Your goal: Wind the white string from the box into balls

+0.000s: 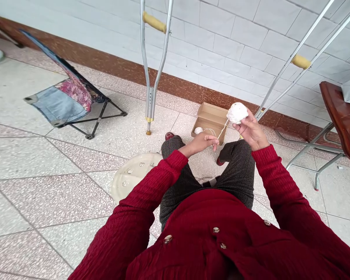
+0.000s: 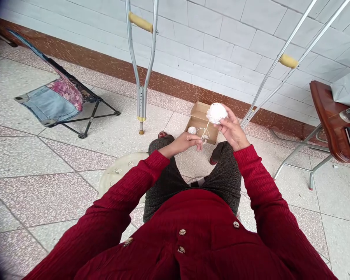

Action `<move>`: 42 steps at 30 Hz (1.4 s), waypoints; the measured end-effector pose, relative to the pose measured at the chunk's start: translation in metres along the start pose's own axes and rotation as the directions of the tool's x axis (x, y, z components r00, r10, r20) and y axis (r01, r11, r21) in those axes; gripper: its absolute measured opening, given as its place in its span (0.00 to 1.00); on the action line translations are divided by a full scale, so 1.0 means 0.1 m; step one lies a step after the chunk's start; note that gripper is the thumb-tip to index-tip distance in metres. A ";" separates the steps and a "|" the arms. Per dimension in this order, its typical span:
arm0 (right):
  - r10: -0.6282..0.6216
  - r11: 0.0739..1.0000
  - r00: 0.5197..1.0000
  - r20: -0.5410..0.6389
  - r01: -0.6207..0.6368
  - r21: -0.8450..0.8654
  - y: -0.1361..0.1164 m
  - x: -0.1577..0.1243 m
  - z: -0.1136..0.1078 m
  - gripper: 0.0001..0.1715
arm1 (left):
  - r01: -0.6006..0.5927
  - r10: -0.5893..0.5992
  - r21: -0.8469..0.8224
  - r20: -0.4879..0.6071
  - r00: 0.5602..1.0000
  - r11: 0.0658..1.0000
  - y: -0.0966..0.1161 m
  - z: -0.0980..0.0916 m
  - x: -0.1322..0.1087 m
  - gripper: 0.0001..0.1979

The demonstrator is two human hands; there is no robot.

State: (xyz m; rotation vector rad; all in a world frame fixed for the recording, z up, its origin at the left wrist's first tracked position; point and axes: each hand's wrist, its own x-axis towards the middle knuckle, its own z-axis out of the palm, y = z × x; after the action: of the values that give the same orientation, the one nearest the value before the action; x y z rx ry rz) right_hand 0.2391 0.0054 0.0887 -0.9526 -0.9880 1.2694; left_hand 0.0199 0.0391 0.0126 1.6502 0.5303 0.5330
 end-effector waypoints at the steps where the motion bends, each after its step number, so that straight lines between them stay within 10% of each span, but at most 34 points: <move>1: -0.033 0.998 0.999 -0.037 0.031 -0.062 0.03 0.06 -0.03 0.27 | -0.002 0.002 0.012 0.030 1.000 1.000 0.03 0.02 -0.03 0.19; 6: -0.250 0.732 0.966 -0.065 0.145 -0.666 0.35 0.21 -0.20 0.29 | 0.000 -0.008 0.091 0.087 0.996 0.996 0.24 -0.05 -0.10 0.19; 9: -0.112 0.587 0.991 0.067 0.120 -0.801 0.51 0.09 -0.19 0.30 | 0.029 -0.032 0.146 0.021 0.999 0.989 0.35 -0.22 -0.08 0.17; 16: 0.353 0.922 0.883 0.308 -0.273 -0.274 0.38 -0.26 -0.08 0.32 | -0.036 0.056 0.205 -0.095 0.994 0.978 0.40 -0.40 0.02 0.13; 22: 0.252 0.956 0.925 0.284 -0.284 0.079 0.24 -0.26 -0.02 0.37 | -0.069 0.091 0.124 -0.182 0.979 0.990 0.40 -0.24 0.11 0.17; 33: -0.039 0.989 0.999 0.026 0.042 -0.141 -0.01 0.14 -0.05 0.30 | -0.017 0.019 0.049 -0.049 0.999 0.999 0.15 -0.15 0.02 0.17; 36: -0.171 0.876 0.984 -0.059 0.124 -0.467 0.06 0.27 -0.12 0.29 | -0.021 0.022 0.088 -0.013 1.000 0.996 0.29 -0.19 -0.05 0.18; 39: -0.272 0.572 0.962 0.007 0.168 -0.803 0.19 0.25 -0.11 0.29 | -0.012 0.007 0.127 0.033 0.999 0.992 0.44 -0.27 -0.08 0.18; 42: -0.132 0.321 0.983 0.126 0.162 -0.933 0.29 0.13 -0.06 0.29 | 0.015 -0.022 0.224 0.026 0.999 0.975 0.53 -0.36 -0.07 0.16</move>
State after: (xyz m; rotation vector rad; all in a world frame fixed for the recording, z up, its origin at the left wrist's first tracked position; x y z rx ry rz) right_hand 0.2365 0.0203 0.0602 -1.6784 -1.8801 0.4019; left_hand -0.0055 0.0556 0.0696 1.8618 0.6017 0.4481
